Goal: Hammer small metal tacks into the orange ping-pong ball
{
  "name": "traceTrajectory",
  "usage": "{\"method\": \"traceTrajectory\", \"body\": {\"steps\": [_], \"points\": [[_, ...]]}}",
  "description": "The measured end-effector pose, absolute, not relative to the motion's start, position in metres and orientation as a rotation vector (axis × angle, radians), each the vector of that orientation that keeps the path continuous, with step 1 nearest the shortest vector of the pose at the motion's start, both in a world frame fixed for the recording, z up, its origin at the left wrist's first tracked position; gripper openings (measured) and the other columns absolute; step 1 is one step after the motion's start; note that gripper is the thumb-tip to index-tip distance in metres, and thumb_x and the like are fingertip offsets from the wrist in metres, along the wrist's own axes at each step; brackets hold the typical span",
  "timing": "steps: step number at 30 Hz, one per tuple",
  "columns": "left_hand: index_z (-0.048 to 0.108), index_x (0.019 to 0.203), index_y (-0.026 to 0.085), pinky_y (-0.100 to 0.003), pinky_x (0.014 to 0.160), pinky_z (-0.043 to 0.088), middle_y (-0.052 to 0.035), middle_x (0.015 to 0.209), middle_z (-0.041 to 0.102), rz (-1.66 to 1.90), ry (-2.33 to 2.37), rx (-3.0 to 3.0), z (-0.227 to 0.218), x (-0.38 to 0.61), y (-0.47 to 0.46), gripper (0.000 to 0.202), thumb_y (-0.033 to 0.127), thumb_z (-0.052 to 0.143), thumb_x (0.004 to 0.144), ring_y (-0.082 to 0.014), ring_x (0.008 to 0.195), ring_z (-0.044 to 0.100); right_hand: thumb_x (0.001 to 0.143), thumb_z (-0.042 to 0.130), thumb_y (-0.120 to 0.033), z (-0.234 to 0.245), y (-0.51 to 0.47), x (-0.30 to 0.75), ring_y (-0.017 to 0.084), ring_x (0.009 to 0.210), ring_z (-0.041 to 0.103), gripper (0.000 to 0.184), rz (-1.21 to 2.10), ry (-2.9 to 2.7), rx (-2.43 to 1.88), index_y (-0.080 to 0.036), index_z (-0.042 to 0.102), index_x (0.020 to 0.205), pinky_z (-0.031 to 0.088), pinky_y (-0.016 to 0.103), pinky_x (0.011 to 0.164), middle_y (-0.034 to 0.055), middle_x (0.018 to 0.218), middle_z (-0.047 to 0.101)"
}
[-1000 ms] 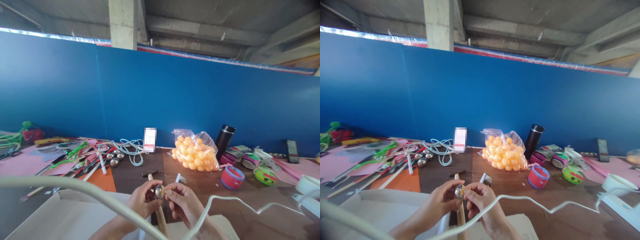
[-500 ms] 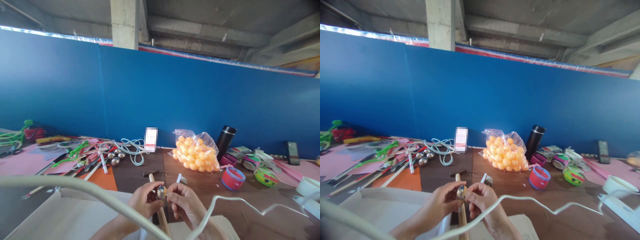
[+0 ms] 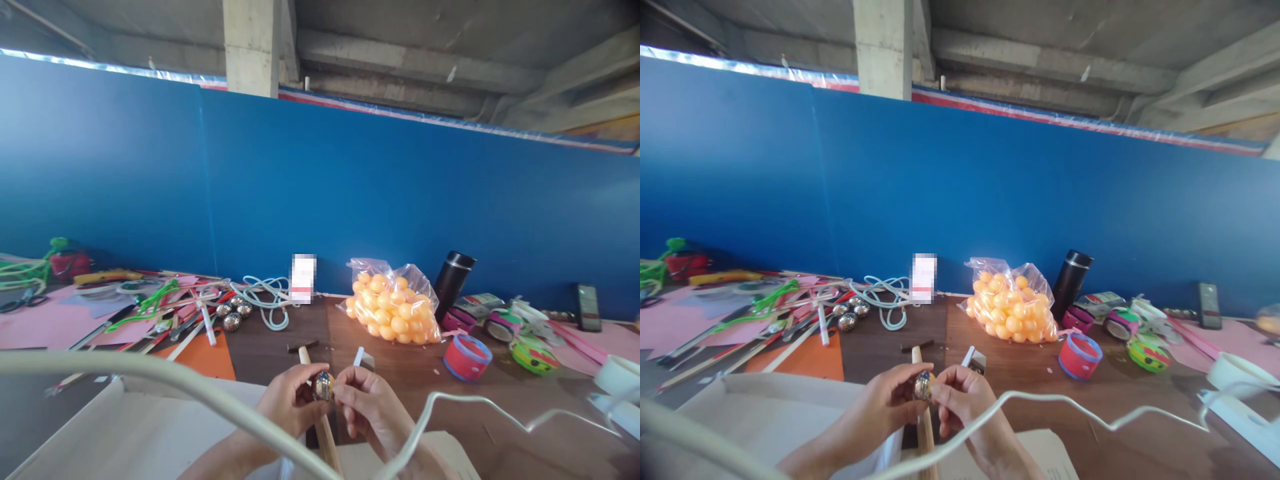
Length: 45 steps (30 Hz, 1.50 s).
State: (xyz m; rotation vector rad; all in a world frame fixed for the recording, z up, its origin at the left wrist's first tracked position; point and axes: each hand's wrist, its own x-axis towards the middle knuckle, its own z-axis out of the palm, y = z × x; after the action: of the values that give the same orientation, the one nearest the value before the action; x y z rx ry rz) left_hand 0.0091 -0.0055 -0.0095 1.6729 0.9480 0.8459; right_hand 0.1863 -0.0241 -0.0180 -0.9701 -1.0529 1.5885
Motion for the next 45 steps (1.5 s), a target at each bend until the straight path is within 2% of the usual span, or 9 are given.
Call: {"method": "traceTrajectory", "body": {"steps": [10, 19, 26, 33, 39, 45], "points": [[0.058, 0.114, 0.017, -0.026, 0.069, 0.046, -0.0071, 0.099, 0.063, 0.856, 0.967, 1.711, -0.0076, 0.0084, -0.0075, 0.047, 0.021, 0.063, 0.067, -0.0189, 0.08, 0.058, 0.074, 0.066, -0.028, -0.0186, -0.0235, 0.1853, 0.002, 0.035, 0.045, 0.017, 1.599, -1.072, -0.976, -0.015, 0.055, 0.072, 0.037, 0.013, 0.035, -0.0063, 0.048, 0.054], [0.058, 0.112, 0.017, -0.028, 0.07, 0.045, -0.0062, 0.095, 0.064, 0.878, 0.966, 1.696, -0.0121, 0.0099, -0.0074, 0.046, 0.025, 0.063, 0.067, -0.0193, 0.08, 0.058, 0.074, 0.066, -0.03, -0.0191, -0.0232, 0.1863, 0.002, 0.035, 0.046, 0.019, 1.605, -1.091, -0.988, -0.014, 0.055, 0.073, 0.037, 0.014, 0.036, -0.0061, 0.05, 0.055], [0.06, 0.111, 0.019, -0.027, 0.071, 0.045, -0.0053, 0.096, 0.062, 0.864, 1.008, 1.735, -0.0058, 0.01, -0.0096, 0.047, 0.023, 0.064, 0.065, -0.0195, 0.082, 0.057, 0.07, 0.069, -0.033, -0.0162, -0.0247, 0.1839, 0.003, 0.033, 0.046, 0.024, 1.616, -1.076, -1.056, -0.016, 0.052, 0.073, 0.039, 0.014, 0.036, -0.0076, 0.047, 0.053], [0.06, 0.11, 0.018, -0.026, 0.069, 0.045, -0.0047, 0.093, 0.062, 0.842, 1.0, 1.788, -0.006, 0.0096, -0.0106, 0.046, 0.031, 0.064, 0.067, -0.0181, 0.078, 0.057, 0.07, 0.068, -0.037, -0.0163, -0.0264, 0.186, 0.004, 0.035, 0.048, 0.027, 1.59, -1.146, -1.083, -0.016, 0.051, 0.072, 0.039, 0.016, 0.036, -0.0069, 0.05, 0.054], [0.06, 0.11, 0.02, -0.025, 0.067, 0.044, -0.0033, 0.093, 0.062, 0.825, 0.992, 1.803, -0.0093, 0.0101, -0.0106, 0.043, 0.023, 0.062, 0.066, -0.0175, 0.077, 0.057, 0.068, 0.069, -0.04, -0.0171, -0.0257, 0.1871, 0.004, 0.035, 0.047, 0.031, 1.591, -1.158, -1.097, -0.017, 0.049, 0.071, 0.042, 0.017, 0.036, -0.007, 0.053, 0.054], [0.06, 0.108, 0.022, -0.025, 0.067, 0.044, -0.0022, 0.092, 0.063, 0.838, 0.99, 1.811, -0.0115, 0.011, -0.0115, 0.043, 0.023, 0.062, 0.066, -0.0174, 0.076, 0.056, 0.066, 0.071, -0.039, -0.0123, -0.027, 0.187, 0.003, 0.037, 0.045, 0.033, 1.591, -1.173, -1.093, -0.017, 0.048, 0.07, 0.045, 0.018, 0.039, -0.0075, 0.052, 0.054]]}}
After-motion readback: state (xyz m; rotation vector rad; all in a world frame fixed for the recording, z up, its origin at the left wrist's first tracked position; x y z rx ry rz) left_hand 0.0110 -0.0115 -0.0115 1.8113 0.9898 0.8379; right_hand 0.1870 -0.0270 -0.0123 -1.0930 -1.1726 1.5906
